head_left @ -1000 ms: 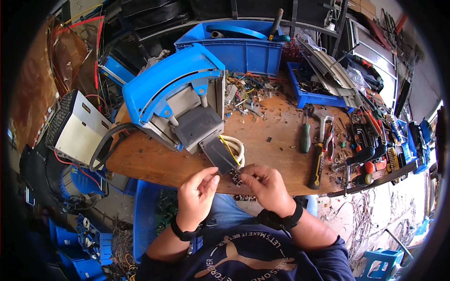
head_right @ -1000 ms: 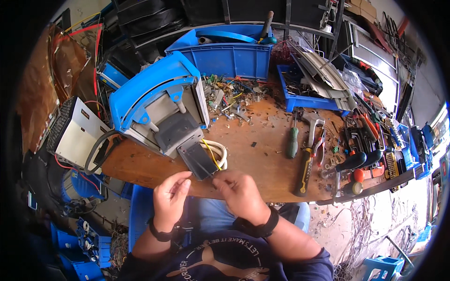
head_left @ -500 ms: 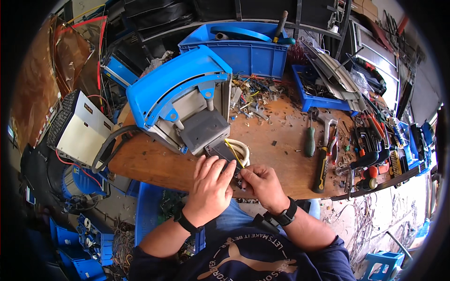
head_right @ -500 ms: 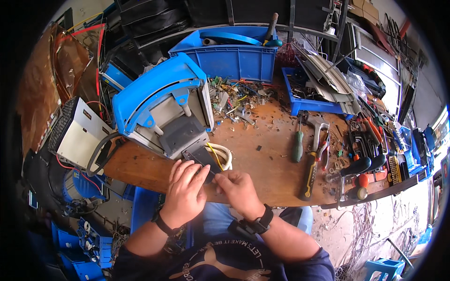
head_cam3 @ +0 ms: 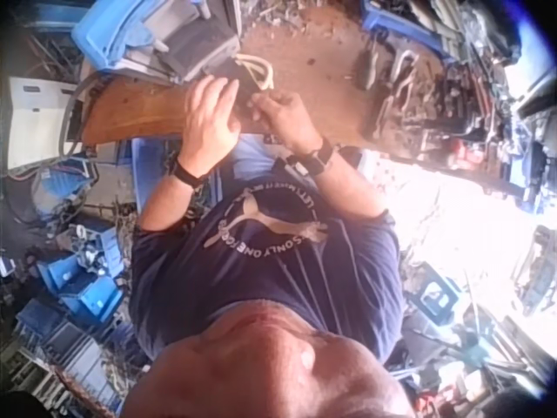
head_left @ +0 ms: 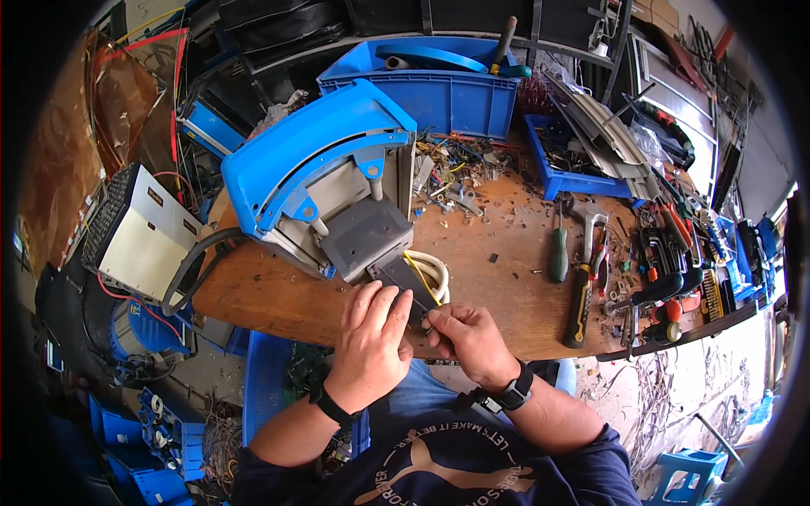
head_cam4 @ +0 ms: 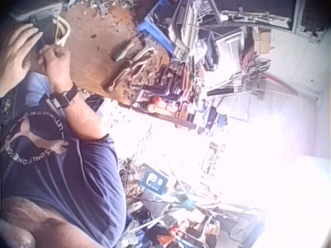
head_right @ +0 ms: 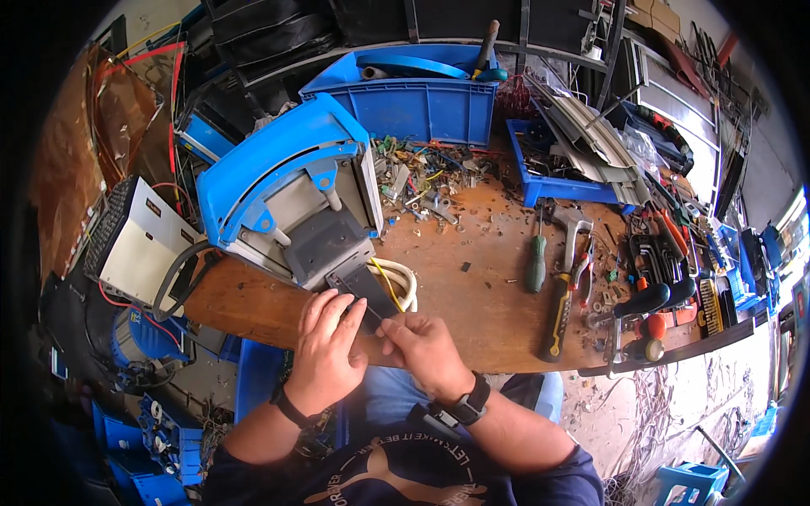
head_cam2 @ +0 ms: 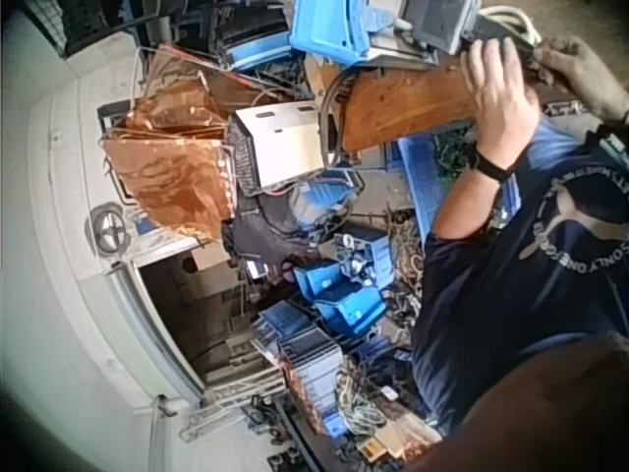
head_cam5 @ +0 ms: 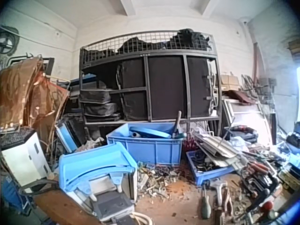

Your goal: The person assembles a small electronic device by inserting a black rectangular component into a blue plastic housing. They then connect a yellow wire to the component and secure it with a screw using a screwdriver.

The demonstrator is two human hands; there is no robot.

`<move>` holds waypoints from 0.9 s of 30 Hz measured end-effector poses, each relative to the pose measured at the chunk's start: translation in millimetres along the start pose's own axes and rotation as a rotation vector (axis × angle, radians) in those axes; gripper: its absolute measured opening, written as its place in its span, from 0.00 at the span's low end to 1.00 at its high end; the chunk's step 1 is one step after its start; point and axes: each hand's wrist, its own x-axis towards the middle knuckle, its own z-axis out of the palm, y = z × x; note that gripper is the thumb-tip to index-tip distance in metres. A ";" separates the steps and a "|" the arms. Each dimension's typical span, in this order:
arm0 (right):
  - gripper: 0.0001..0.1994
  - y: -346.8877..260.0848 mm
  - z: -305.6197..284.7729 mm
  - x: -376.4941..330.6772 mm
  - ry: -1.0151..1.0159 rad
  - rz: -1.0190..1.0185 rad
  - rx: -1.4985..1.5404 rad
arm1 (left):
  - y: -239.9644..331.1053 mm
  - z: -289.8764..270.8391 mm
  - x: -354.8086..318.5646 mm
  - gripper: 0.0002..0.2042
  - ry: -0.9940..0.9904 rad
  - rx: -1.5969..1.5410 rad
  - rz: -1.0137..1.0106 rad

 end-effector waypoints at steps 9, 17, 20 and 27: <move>0.10 4.9 -0.5 0.8 -0.024 0.017 0.036 | 0.2 3.6 -2.8 0.29 0.011 -0.060 -0.031; 0.10 5.4 -1.5 0.7 -0.045 0.074 0.112 | 1.5 1.9 -3.9 0.28 0.002 -0.078 -0.036; 0.10 7.5 -1.7 1.1 -0.045 0.081 0.126 | 1.5 2.7 -4.8 0.28 -0.002 -0.081 -0.040; 0.09 9.0 -2.5 2.2 -0.061 0.087 0.161 | 3.1 2.9 -4.6 0.28 -0.003 -0.088 -0.044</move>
